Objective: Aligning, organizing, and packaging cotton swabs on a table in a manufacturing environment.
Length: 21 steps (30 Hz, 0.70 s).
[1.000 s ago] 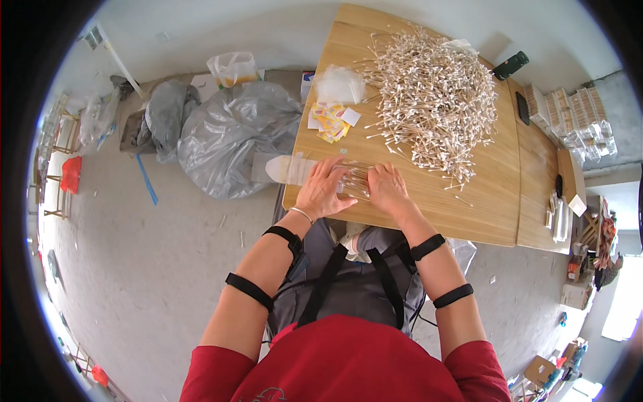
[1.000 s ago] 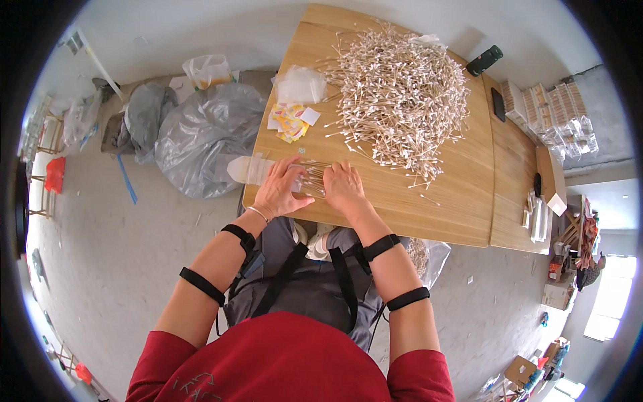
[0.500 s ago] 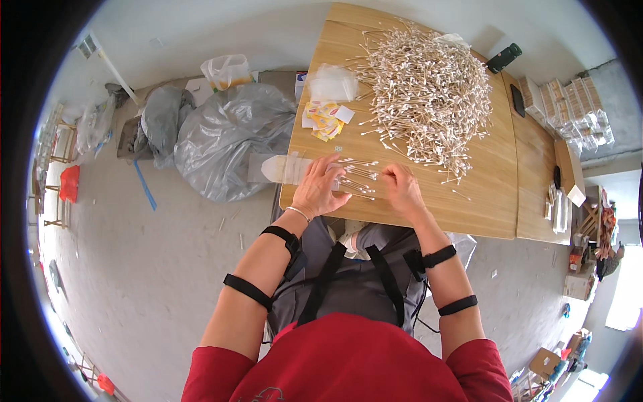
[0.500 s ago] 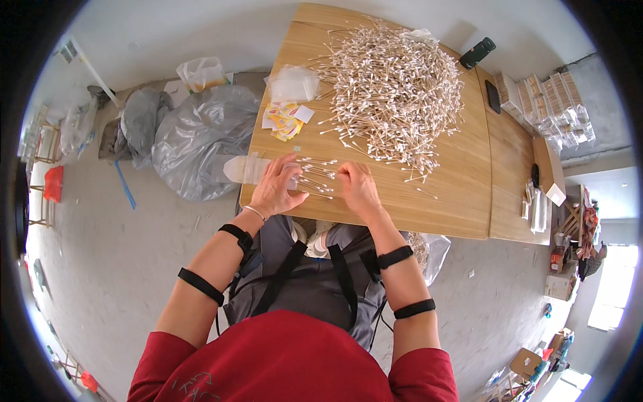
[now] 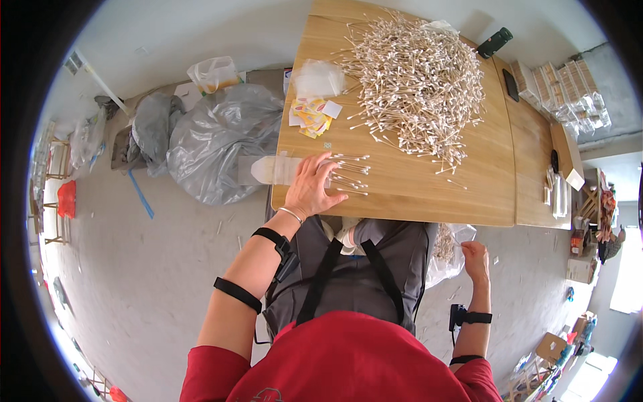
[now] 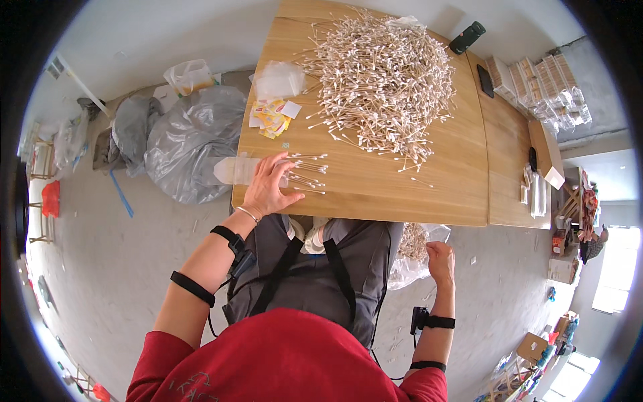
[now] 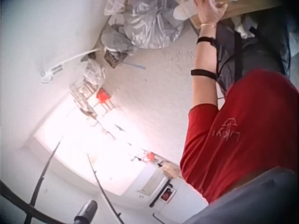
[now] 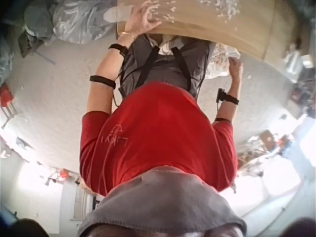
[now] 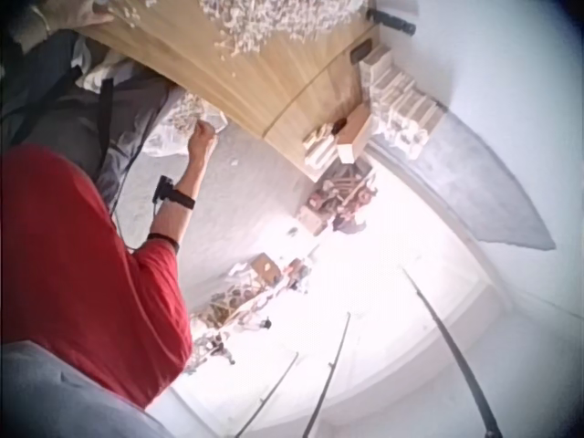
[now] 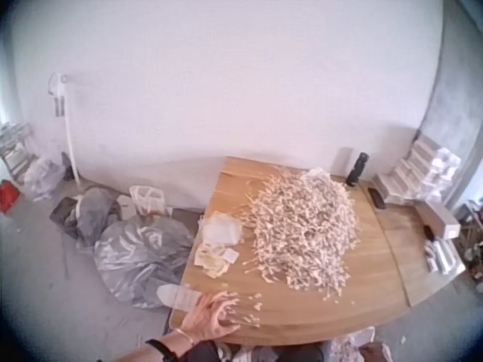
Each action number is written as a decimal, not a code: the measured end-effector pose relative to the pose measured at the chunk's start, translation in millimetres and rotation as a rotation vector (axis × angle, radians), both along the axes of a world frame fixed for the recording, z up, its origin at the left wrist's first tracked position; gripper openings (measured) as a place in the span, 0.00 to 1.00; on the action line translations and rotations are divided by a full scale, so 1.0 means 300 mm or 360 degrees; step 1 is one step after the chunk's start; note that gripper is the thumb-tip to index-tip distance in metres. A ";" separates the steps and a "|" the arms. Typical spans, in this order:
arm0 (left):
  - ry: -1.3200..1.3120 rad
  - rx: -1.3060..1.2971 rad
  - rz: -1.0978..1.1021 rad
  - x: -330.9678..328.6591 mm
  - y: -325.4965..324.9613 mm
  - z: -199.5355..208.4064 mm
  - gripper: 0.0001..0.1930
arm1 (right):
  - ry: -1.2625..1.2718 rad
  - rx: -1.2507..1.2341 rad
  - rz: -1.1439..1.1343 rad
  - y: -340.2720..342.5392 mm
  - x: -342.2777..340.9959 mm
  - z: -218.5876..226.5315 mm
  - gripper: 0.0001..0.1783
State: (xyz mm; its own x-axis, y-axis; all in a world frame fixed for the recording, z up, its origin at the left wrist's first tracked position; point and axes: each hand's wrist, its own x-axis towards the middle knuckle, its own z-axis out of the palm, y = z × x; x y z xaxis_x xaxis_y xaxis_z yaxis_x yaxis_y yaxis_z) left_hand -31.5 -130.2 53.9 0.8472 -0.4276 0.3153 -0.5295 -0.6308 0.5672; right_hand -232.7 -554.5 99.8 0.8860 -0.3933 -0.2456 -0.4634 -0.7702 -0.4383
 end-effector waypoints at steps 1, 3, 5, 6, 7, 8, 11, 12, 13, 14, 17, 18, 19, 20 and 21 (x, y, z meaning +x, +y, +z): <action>0.0013 0.0015 -0.0016 -0.001 0.000 0.006 0.35 | 0.0001 0.0002 -0.0003 -0.014 -0.015 -0.014 0.11; 0.0005 0.0036 -0.0021 -0.002 0.005 0.005 0.37 | -0.0039 -0.0580 0.0153 0.031 0.001 0.003 0.14; -0.0007 0.0052 -0.0034 -0.001 0.002 0.009 0.38 | -0.0106 -0.0412 0.0212 0.073 0.088 0.012 0.15; 0.0018 0.0049 -0.0003 0.001 -0.012 0.012 0.39 | -0.0166 -0.0260 0.0259 0.096 0.140 0.017 0.17; 0.0042 0.0053 0.0034 0.001 -0.019 0.016 0.39 | -0.0341 -0.0239 0.0374 0.146 0.198 0.017 0.16; 0.0039 0.0063 0.0038 -0.002 -0.014 0.018 0.39 | -0.0518 -0.0210 0.0494 0.215 0.262 0.014 0.16; 0.0151 0.0055 0.0159 -0.014 0.001 0.015 0.39 | -0.0580 -0.0096 0.0747 0.435 0.419 0.029 0.21; 0.0159 0.0049 0.0166 -0.014 -0.002 0.011 0.39 | -0.0597 -0.0130 0.0854 0.500 0.458 0.027 0.23; 0.0162 0.0041 0.0170 -0.011 -0.009 0.014 0.39 | -0.0581 -0.0149 0.0903 0.551 0.491 0.020 0.27; 0.0160 0.0040 0.0170 -0.009 -0.015 0.011 0.39 | -0.0562 -0.0166 0.0954 0.592 0.517 0.007 0.30; 0.0158 0.0019 0.0192 -0.006 -0.015 0.011 0.39 | -0.0618 -0.0138 0.0986 0.682 0.560 -0.024 0.37; 0.0190 -0.0005 0.0192 -0.005 -0.014 0.013 0.39 | -0.0615 -0.0138 0.0987 0.697 0.568 -0.039 0.37; 0.0222 -0.0030 0.0191 -0.003 -0.015 0.014 0.39 | -0.0625 -0.0123 0.0965 0.709 0.576 -0.051 0.40; 0.0226 -0.0031 0.0196 -0.002 -0.012 0.016 0.39 | -0.0635 -0.0105 0.0947 0.721 0.582 -0.060 0.42; 0.0214 -0.0038 0.0191 -0.002 -0.010 0.018 0.38 | -0.0632 -0.0104 0.0952 0.728 0.584 -0.066 0.42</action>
